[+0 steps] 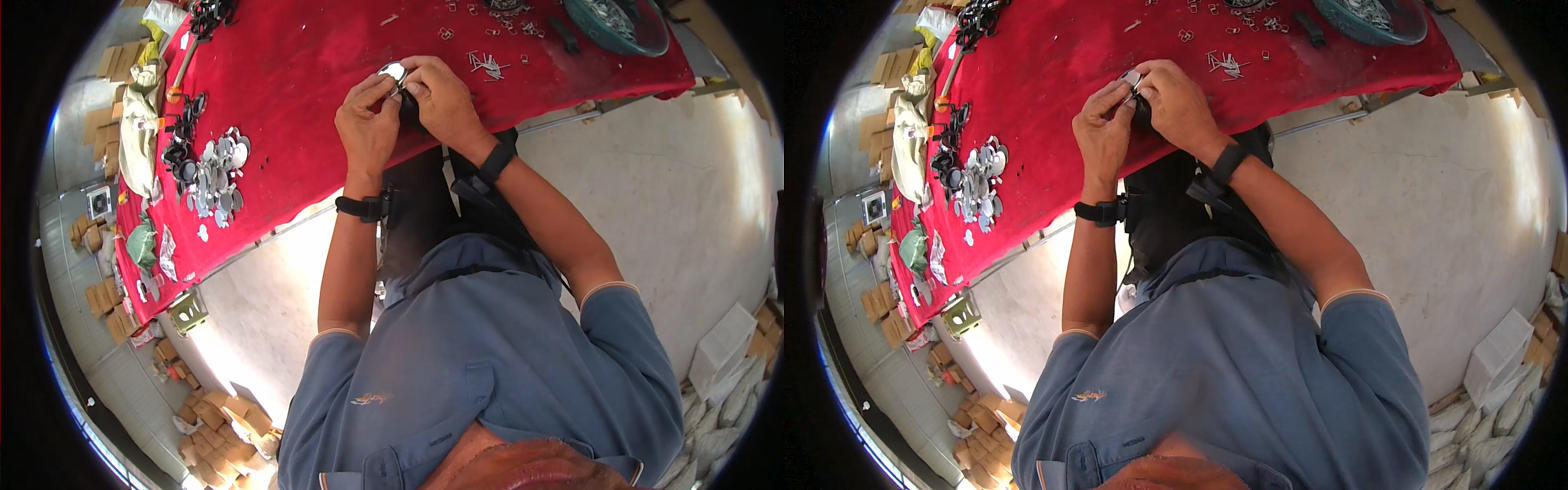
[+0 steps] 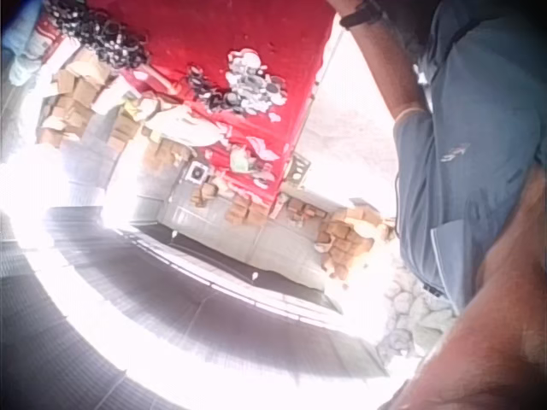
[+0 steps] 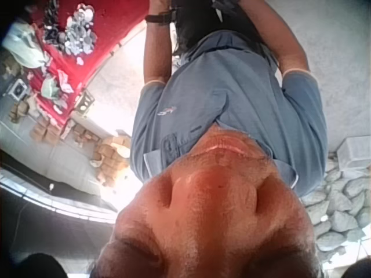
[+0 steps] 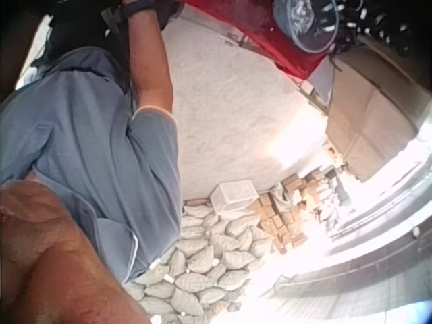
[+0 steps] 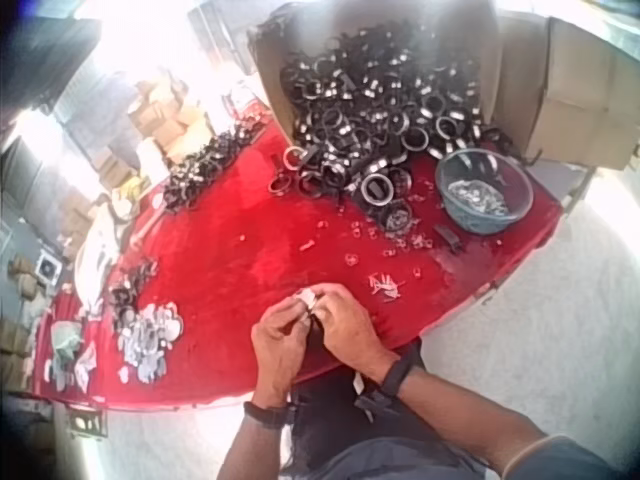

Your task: The recorder is assembling small metal rings and pins into black plastic circular housings at a factory workstation.

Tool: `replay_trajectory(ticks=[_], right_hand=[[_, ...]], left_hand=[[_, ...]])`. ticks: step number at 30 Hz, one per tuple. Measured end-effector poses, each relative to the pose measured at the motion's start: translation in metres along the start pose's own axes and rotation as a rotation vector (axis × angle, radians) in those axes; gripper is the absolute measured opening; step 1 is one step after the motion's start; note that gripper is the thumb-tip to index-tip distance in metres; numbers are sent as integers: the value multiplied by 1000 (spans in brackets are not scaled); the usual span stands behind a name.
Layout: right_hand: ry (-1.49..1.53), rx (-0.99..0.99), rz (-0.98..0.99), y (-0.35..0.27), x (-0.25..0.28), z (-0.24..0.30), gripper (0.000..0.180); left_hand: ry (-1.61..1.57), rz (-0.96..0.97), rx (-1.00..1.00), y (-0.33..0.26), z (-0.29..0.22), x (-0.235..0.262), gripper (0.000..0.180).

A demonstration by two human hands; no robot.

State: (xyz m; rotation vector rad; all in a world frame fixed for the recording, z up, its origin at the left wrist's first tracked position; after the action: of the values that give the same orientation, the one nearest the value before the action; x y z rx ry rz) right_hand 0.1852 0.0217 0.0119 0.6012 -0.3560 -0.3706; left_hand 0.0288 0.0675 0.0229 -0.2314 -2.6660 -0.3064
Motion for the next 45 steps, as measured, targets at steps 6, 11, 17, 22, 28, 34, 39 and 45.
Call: replay_trajectory(ticks=[6, 11, 17, 22, 28, 34, 39, 45], right_hand=[[77, -72, 21, 4, 3, -12, 9], [82, -99, 35, 3, 4, -15, 11], [31, -102, 35, 1, 2, -17, 11], [19, -91, 58, 2, 2, -19, 12], [32, -80, 37, 2, 4, -19, 11], [26, -71, 36, 1, 3, -17, 9], [12, -75, 28, 1, 3, -15, 8], [-13, -114, 15, 1, 2, -14, 8]], left_hand=[[-184, 51, 68, 7, 16, 0, 31], [-140, 54, 66, 7, 9, -1, 30], [-141, 70, 48, 6, 11, 0, 31], [-95, 67, 34, 6, 9, -2, 32], [57, 10, -16, 8, 1, -2, 28], [2, 17, -3, 9, 5, -2, 28], [16, 17, -26, 8, 3, -2, 29], [44, 20, -18, 8, 0, -3, 29]])
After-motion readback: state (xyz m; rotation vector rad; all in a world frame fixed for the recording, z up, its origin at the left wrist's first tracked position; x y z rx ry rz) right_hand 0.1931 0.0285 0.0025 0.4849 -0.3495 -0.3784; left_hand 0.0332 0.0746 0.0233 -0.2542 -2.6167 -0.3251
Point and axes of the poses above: each hand's wrist, its own y-axis towards the middle knuckle, its own x-axis out of the back of the hand, z = x × y, the point moved 8 cm from there along y, towards the middle knuckle, and after that the axes turned 6 degrees about x, right-handed, at the moved point
